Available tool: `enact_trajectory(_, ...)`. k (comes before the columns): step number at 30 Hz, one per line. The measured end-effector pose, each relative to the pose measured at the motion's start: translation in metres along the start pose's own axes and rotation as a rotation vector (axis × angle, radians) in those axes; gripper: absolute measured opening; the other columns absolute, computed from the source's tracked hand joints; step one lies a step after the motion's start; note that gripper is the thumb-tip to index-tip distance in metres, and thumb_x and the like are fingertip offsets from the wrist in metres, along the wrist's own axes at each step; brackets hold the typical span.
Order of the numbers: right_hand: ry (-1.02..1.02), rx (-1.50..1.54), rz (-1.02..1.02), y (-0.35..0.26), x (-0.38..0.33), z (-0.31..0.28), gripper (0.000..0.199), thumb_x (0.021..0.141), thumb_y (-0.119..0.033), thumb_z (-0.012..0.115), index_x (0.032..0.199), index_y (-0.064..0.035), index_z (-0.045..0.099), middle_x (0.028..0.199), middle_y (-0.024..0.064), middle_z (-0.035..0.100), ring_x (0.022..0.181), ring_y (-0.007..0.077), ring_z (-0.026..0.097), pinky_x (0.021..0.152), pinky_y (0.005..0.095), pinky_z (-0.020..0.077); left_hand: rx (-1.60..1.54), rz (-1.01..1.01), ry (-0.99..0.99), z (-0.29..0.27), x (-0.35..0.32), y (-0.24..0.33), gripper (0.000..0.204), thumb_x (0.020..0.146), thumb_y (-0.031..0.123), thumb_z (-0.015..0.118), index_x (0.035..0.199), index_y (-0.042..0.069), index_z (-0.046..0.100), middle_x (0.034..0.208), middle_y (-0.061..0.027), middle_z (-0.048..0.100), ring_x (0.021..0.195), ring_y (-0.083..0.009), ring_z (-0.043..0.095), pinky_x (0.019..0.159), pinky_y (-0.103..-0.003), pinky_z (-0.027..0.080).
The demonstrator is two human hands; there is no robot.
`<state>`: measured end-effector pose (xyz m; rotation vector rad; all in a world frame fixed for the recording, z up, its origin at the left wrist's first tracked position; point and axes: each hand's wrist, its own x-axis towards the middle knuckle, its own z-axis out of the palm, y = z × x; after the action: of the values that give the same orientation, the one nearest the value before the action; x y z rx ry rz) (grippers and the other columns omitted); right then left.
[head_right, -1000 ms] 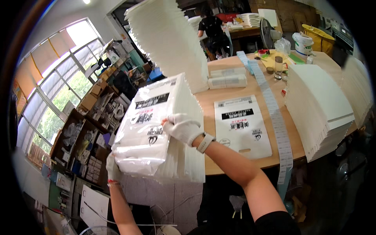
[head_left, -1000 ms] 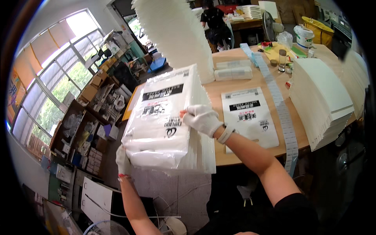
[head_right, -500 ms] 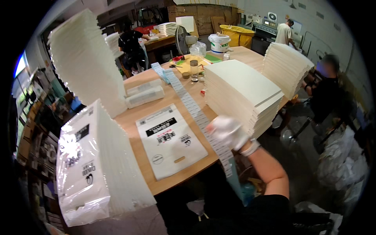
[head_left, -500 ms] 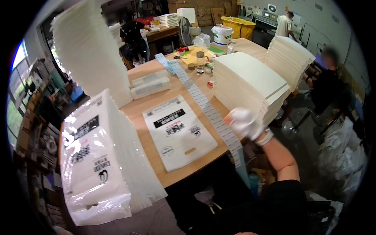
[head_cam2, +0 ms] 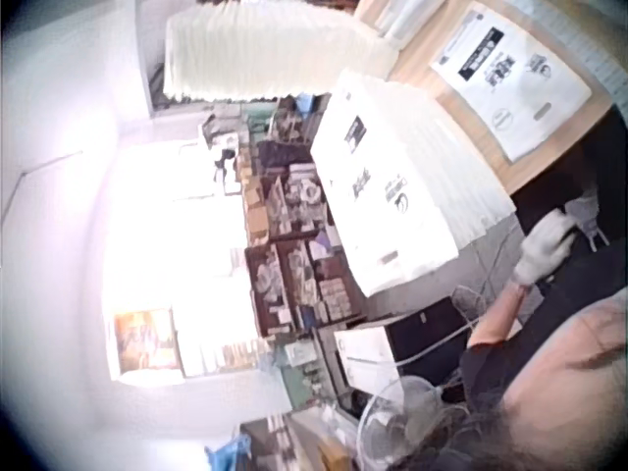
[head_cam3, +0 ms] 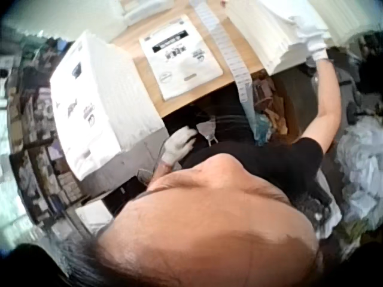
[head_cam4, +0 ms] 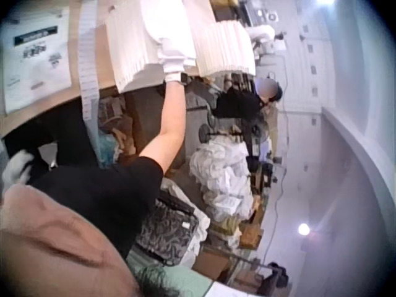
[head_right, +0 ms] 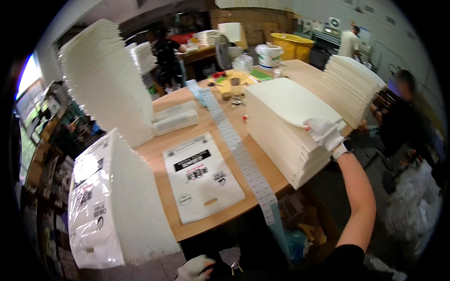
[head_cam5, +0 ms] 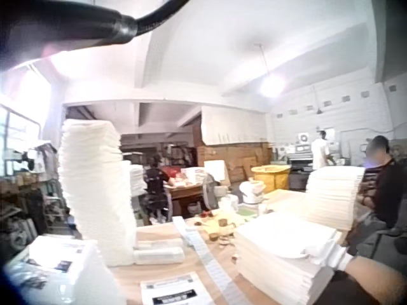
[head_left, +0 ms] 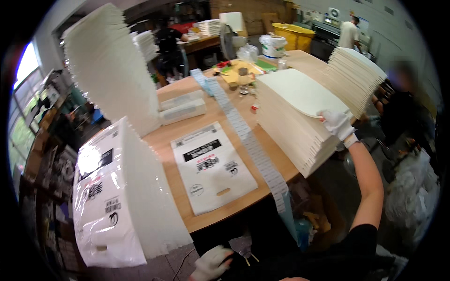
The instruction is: The person repeatedly picks up sheets of white paper from a stack on the table and places them into white plastic packaging bags. The person folds the top of the bag over the paper to seal it and then places the filled bag onto a growing stack of completed packages on the left side of the table.
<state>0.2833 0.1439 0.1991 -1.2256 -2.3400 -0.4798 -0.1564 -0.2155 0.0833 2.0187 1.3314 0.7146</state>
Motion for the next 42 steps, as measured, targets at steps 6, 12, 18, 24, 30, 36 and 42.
enact_trajectory(6,0.132,-0.096,-0.215,-0.098,-0.006,-0.058,0.007,0.076,-0.017,0.056,0.076,-0.0111,0.058,0.064,0.0075,0.055,0.055,0.0247,0.054,0.048,0.0368,0.0441,-1.146,-0.139,-0.180,0.052,0.197,0.050,0.043,0.091,0.034,0.048,0.120,0.003,0.048,0.106,-0.0096,0.057,0.094,-0.0205,0.056,0.082,-0.036,0.047)
enact_trajectory(12,-0.130,0.496,-0.425,-0.152,-0.051,-0.121,0.012,0.073,-0.014,0.063,0.075,-0.0045,0.057,0.074,0.0106,0.060,0.073,0.0246,0.061,0.064,0.0339,0.0501,-1.522,-0.489,-0.202,0.046,0.229,0.082,0.049,0.082,0.011,0.056,0.125,-0.002,0.038,0.112,-0.0140,0.051,0.102,-0.0242,0.053,0.088,-0.038,0.046)
enact_trajectory(18,-0.042,1.158,0.926,-0.133,-0.167,-0.017,0.035,0.094,-0.035,0.041,0.091,-0.0025,0.054,0.083,0.0058,0.059,0.078,0.0155,0.058,0.071,0.0316,0.0508,-0.577,-0.244,-0.249,-0.007,0.179,0.101,0.072,0.072,0.011,0.057,0.133,-0.006,0.024,0.122,-0.0231,0.042,0.104,-0.0265,0.052,0.087,-0.038,0.044)
enact_trajectory(24,0.234,1.288,0.743,-0.295,-0.150,0.038,0.054,0.078,-0.018,0.068,0.121,0.0034,0.043,0.114,0.0128,0.054,0.101,0.0225,0.054,0.086,0.0330,0.0439,0.261,0.172,0.382,0.094,0.128,0.062,0.087,0.062,0.022,0.073,0.130,-0.010,0.029,0.134,-0.0337,0.024,0.126,-0.0475,0.023,0.102,-0.047,0.026)
enact_trajectory(30,0.022,1.064,0.705,-0.240,-0.155,0.057,0.030,0.079,-0.015,0.065,0.100,0.0033,0.055,0.088,0.0136,0.062,0.074,0.0246,0.061,0.066,0.0328,0.0480,0.319,-0.339,0.338,0.037,0.173,-0.100,0.041,0.075,0.035,0.064,0.106,0.009,0.060,0.105,-0.0129,0.059,0.104,-0.0307,0.051,0.089,-0.042,0.040)
enact_trajectory(36,-0.082,0.725,0.474,-0.231,-0.151,0.034,0.027,0.071,-0.016,0.068,0.091,0.0006,0.060,0.084,0.0181,0.061,0.073,0.0333,0.061,0.062,0.0354,0.0489,0.241,-0.439,0.159,0.027,0.207,-0.182,0.026,0.079,0.032,0.057,0.083,0.008,0.065,0.094,-0.0109,0.062,0.077,-0.0319,0.057,0.074,-0.037,0.047)
enact_trajectory(42,-0.623,0.530,0.146,-0.262,-0.132,0.038,0.026,0.076,-0.029,0.062,0.087,-0.0053,0.058,0.086,0.0175,0.058,0.077,0.0365,0.059,0.065,0.0429,0.0471,-0.315,-0.409,0.086,-0.016,0.251,-0.227,0.026,0.083,0.030,0.055,0.084,0.005,0.063,0.078,-0.0085,0.061,0.079,-0.0189,0.059,0.070,-0.030,0.046)
